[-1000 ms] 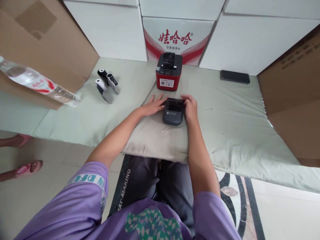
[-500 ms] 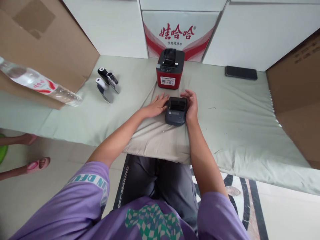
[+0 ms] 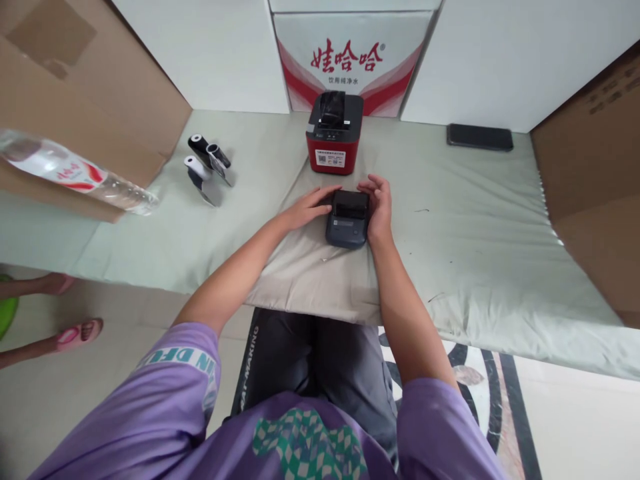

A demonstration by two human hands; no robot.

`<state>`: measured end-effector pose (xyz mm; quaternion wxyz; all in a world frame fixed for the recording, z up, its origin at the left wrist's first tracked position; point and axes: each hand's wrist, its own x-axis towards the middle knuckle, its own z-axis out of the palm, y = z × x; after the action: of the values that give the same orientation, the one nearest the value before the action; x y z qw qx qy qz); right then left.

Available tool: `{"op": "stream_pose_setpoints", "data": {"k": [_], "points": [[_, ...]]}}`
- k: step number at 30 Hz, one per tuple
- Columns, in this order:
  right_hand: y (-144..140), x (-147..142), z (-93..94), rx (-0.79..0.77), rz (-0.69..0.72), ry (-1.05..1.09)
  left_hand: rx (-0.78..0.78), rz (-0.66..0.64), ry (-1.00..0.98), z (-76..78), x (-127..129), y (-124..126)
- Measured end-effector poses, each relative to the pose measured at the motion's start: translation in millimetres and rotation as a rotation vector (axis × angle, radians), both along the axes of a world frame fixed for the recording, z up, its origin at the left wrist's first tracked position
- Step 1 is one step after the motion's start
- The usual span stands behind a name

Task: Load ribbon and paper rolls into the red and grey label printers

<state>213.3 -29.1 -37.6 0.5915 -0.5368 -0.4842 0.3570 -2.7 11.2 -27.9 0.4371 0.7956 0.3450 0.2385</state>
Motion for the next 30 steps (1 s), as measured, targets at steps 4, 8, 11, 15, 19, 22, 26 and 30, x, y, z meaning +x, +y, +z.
{"op": "stream_pose_setpoints", "data": {"k": [4, 8, 11, 15, 19, 22, 26, 30], "points": [[3.0, -0.3, -4.8, 0.010, -0.001, 0.017, -0.017, 0.078, -0.130, -0.7, 7.8, -1.7], [6.0, -1.5, -11.8, 0.047, -0.016, 0.164, 0.009, 0.294, -0.237, -8.9, 20.6, 6.4], [6.0, -2.8, -14.4, 0.069, 0.009, 0.290, 0.112, 0.446, -0.159, -16.3, 22.7, 14.1], [5.6, -4.2, -13.7, 0.087, 0.018, 0.386, 0.207, 0.471, -0.087, -16.2, 17.3, 11.8], [7.2, -5.0, -11.1, 0.083, -0.022, 0.436, 0.329, 0.347, -0.074, -1.4, 15.2, 2.7], [8.5, -5.9, -9.0, 0.058, -0.061, 0.459, 0.415, 0.194, 0.014, 13.1, 16.3, -0.2], [9.3, -7.8, -8.7, 0.047, -0.077, 0.462, 0.491, 0.146, 0.204, 30.0, 19.5, -4.5], [11.0, -8.7, -12.1, 0.080, -0.072, 0.451, 0.465, 0.172, 0.397, 42.5, 26.5, -12.8]]}}
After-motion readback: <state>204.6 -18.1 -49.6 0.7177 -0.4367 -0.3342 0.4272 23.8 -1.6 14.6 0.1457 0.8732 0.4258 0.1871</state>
